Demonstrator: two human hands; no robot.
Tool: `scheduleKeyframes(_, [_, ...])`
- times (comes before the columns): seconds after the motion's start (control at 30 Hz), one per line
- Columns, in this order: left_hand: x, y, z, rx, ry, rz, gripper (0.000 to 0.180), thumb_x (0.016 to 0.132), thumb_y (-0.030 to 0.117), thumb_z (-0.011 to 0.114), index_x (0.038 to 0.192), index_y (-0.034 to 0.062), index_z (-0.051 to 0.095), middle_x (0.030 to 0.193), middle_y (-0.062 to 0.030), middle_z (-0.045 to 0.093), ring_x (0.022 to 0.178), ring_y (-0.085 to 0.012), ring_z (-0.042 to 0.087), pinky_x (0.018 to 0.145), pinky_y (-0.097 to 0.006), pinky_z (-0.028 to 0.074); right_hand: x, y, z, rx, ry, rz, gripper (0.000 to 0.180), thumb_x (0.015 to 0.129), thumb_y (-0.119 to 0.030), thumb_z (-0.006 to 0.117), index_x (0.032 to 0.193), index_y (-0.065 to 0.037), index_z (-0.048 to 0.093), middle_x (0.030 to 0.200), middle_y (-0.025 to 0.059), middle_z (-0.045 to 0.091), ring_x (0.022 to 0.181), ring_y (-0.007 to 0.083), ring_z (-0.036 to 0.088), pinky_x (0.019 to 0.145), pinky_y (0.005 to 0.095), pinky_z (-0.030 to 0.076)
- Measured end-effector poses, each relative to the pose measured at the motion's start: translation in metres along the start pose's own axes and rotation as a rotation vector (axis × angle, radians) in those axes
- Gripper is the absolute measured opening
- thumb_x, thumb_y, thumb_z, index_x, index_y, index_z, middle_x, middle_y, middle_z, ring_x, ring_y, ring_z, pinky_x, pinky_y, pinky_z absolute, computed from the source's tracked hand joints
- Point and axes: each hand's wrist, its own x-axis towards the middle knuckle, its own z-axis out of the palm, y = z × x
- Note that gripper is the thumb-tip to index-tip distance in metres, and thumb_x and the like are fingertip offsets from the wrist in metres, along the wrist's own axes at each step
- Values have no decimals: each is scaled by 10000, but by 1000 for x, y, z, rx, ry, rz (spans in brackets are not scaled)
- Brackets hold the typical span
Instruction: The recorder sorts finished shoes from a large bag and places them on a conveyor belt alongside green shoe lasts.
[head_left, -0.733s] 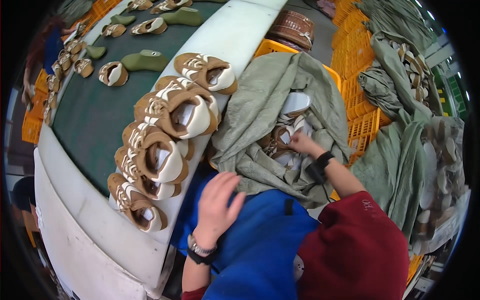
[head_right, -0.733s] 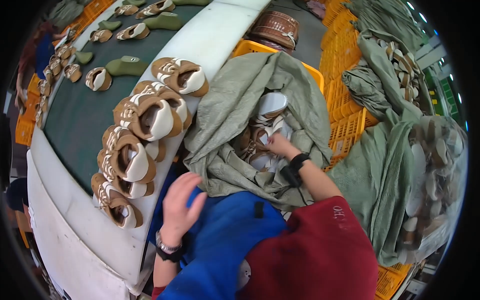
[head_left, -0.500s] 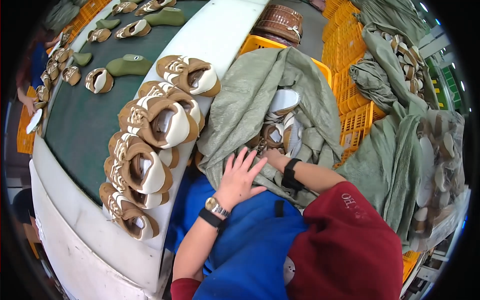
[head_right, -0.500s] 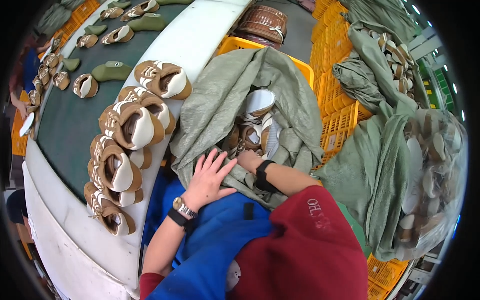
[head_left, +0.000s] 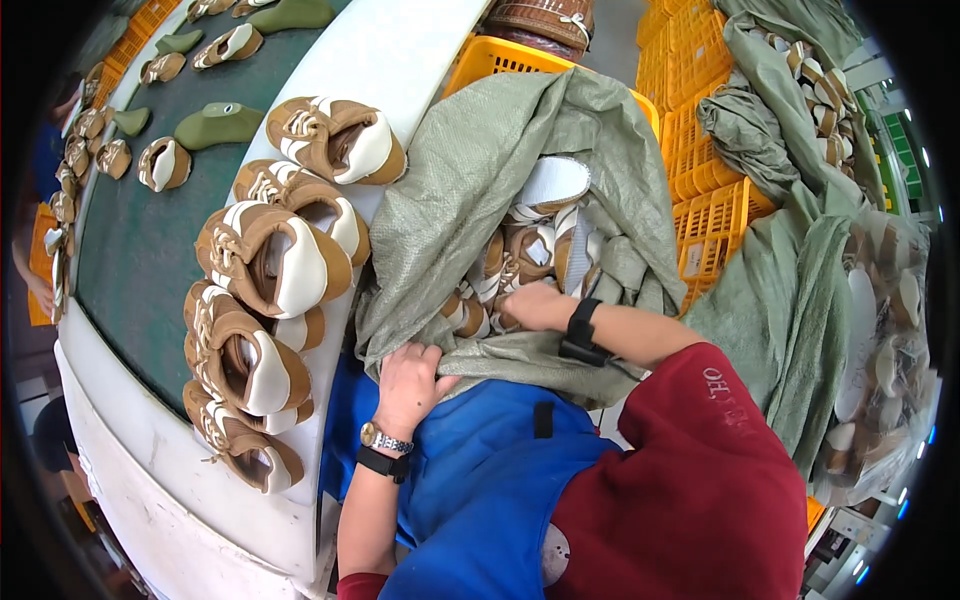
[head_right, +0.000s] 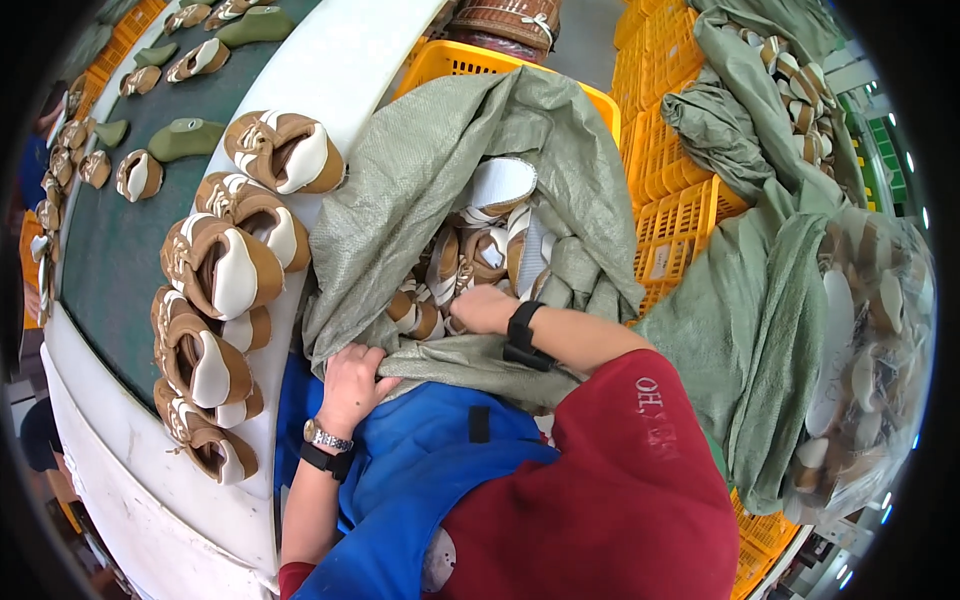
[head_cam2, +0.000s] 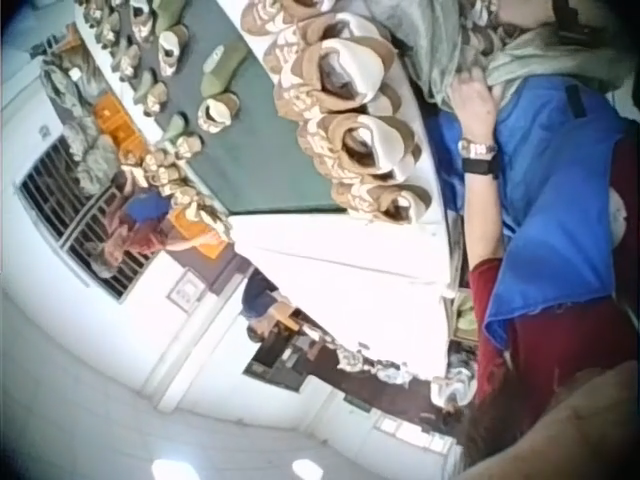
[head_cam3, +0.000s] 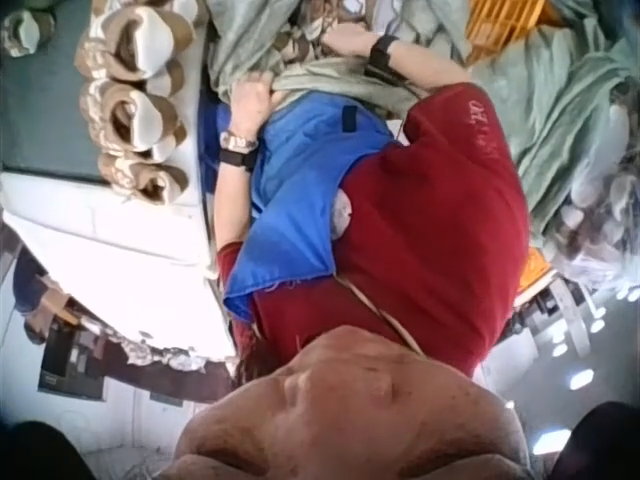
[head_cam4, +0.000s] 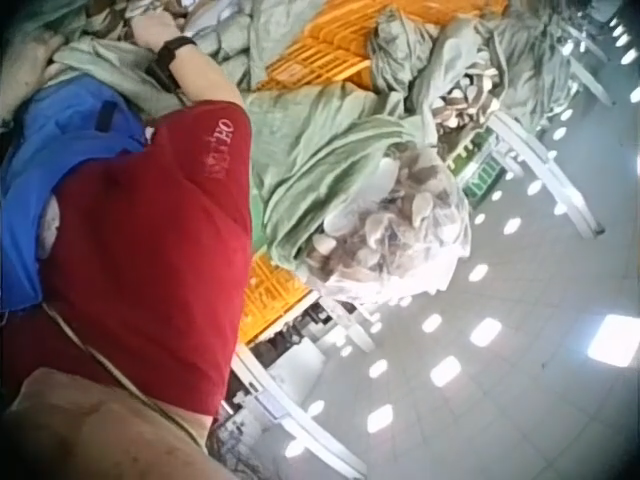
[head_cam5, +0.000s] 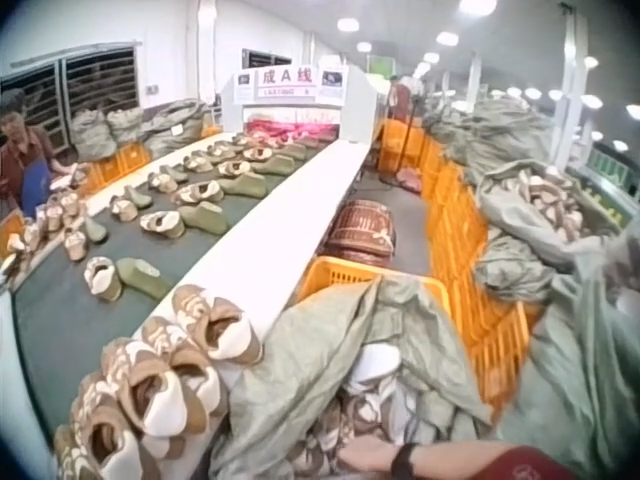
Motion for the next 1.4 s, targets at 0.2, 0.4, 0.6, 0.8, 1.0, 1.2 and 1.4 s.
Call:
scheduleKeyframes(0.2, [-2, 1, 3, -46, 27, -24, 333, 637, 285, 763, 829, 69, 597, 790, -110, 590, 808, -307, 577, 695, -410, 427, 33, 20, -29, 4, 237, 153, 191, 668, -126, 630, 830, -33, 673, 799, 163, 664, 788, 319, 656, 669, 414, 527])
scheduleKeyframes(0.4, [-5, 1, 6, -88, 34, -61, 339, 633, 254, 764, 870, 65, 613, 816, -121, 601, 816, -321, 579, 707, -415, 428, 110, -56, 32, 257, 195, 63, 519, 761, -199, 606, 1245, -20, 550, 1343, 147, 486, 1274, 292, 416, 1027, 487, 328])
scheduleKeyframes(0.6, [-9, -2, 9, -127, 48, -85, 341, 627, 234, 766, 887, 65, 623, 832, -123, 604, 828, -325, 576, 722, -414, 425, 76, -70, 46, -614, 177, -176, 478, 833, -330, 469, 1163, -17, 614, 1302, 186, 495, 1257, 389, 369, 1071, 561, 149])
scheduleKeyframes(0.8, [-7, 3, 8, -104, 59, -66, 336, 625, 228, 765, 887, 68, 627, 838, -118, 603, 830, -319, 576, 726, -412, 426, 91, -42, 81, -483, 492, -220, 317, 843, -312, 487, 1063, -175, 669, 1308, 190, 438, 1199, 475, 375, 963, 573, 343])
scheduleKeyframes(1.0, [-9, 0, 13, -120, 88, -96, 326, 629, 217, 761, 880, 60, 626, 833, -125, 601, 818, -332, 573, 724, -417, 431, 127, -53, 67, -143, 27, -125, 296, 847, -214, 496, 1101, -141, 629, 1231, 142, 512, 1198, 421, 423, 823, 444, 505])
scheduleKeyframes(1.2, [-12, 0, 14, -158, 85, -111, 311, 636, 210, 751, 879, 61, 627, 838, -125, 611, 812, -339, 576, 721, -420, 436, 116, -34, 42, 49, 270, -77, 438, 618, -184, 678, 1044, -84, 652, 1056, 171, 639, 1007, 340, 601, 836, 419, 500])
scheduleKeyframes(1.4, [-9, -2, 14, -215, 77, -143, 310, 652, 209, 746, 893, 53, 630, 857, -138, 627, 811, -345, 598, 711, -421, 469, -4, -8, -55, 767, 802, -165, 810, 561, -219, 759, 1289, -67, 438, 1304, 206, 428, 1211, 336, 426, 1020, 351, 356])
